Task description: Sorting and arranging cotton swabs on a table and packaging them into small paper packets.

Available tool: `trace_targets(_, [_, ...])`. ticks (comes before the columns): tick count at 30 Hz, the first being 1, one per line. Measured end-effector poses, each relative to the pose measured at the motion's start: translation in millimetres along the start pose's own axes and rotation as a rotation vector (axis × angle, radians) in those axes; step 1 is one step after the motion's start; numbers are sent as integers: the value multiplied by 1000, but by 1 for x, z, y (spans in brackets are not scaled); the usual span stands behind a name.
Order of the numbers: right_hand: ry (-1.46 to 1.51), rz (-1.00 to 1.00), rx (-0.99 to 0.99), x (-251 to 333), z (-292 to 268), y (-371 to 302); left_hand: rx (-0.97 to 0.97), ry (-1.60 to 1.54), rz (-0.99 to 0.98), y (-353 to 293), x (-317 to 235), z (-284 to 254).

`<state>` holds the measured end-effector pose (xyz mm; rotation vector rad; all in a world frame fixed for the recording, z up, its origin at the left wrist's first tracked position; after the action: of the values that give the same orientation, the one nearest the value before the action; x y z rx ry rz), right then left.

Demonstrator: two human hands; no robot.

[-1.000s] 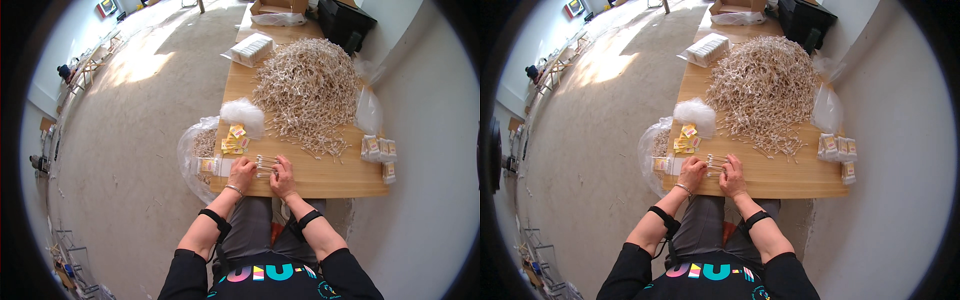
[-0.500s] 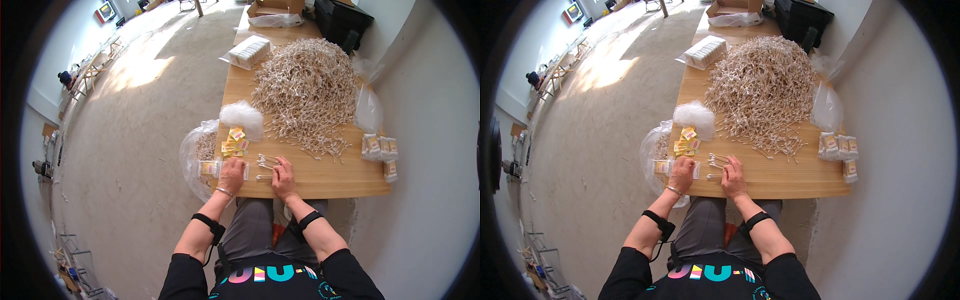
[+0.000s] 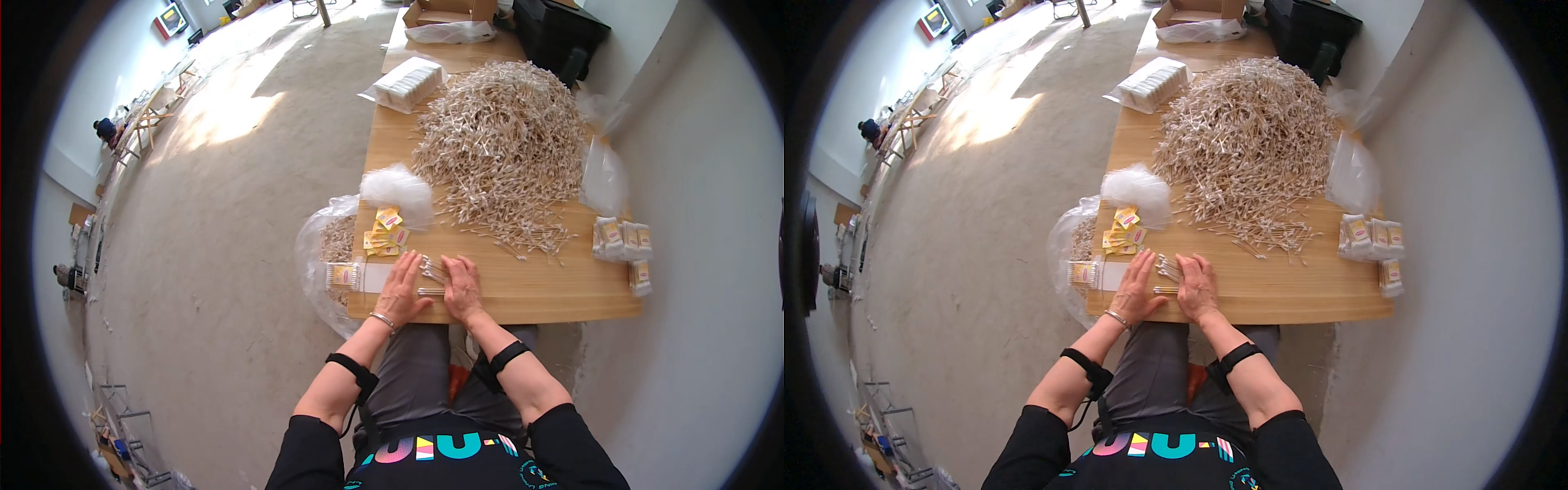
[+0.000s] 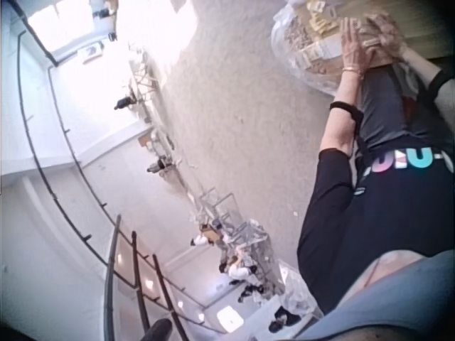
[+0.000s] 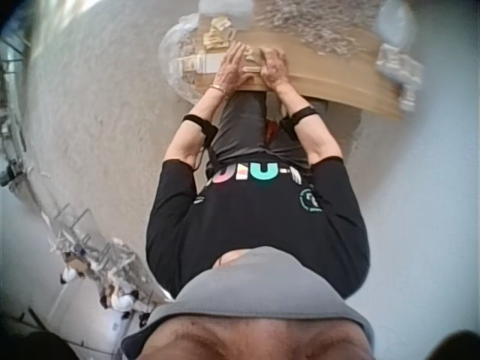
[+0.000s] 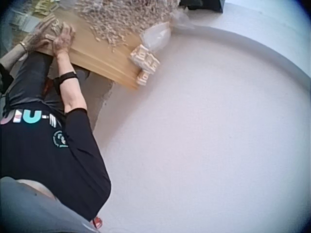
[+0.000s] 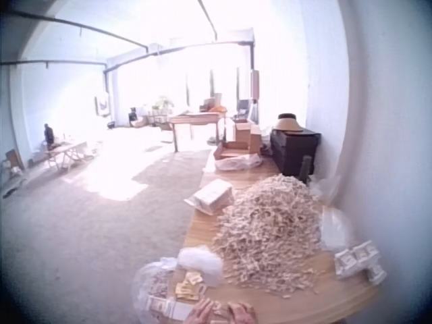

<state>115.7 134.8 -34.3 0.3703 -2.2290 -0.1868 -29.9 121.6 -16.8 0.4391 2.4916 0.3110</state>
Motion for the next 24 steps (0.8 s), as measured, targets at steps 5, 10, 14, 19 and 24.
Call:
trace_targets(5, [211,-20,-33,-6,-2,-5,52,5,-39,6,-1,21])
trace_targets(10, [480,177,-397,-22,-14,-14,66,-105,-25,6,-9,34])
trace_targets(14, [490,202,-411,-13,-4,-10,-162,-189,-155,15,-4,26])
trace_targets(19, [678,216,-390,-16,6,2,-113,-524,-298,15,12,46])
trace_targets(24, [587,161,-276,-11,10,8,-213,-940,-451,10,28,56])
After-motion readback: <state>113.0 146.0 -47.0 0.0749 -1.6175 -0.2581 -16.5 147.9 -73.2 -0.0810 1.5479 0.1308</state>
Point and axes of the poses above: each hand's wrist, its own y-axis towards the middle knuckle, its own z-axis out of the palm, x = y × z, the point moved 7 cm from there along y, towards the middle knuckle, and after that the axes turned 9 degrees about y, right-handed, at the moved point
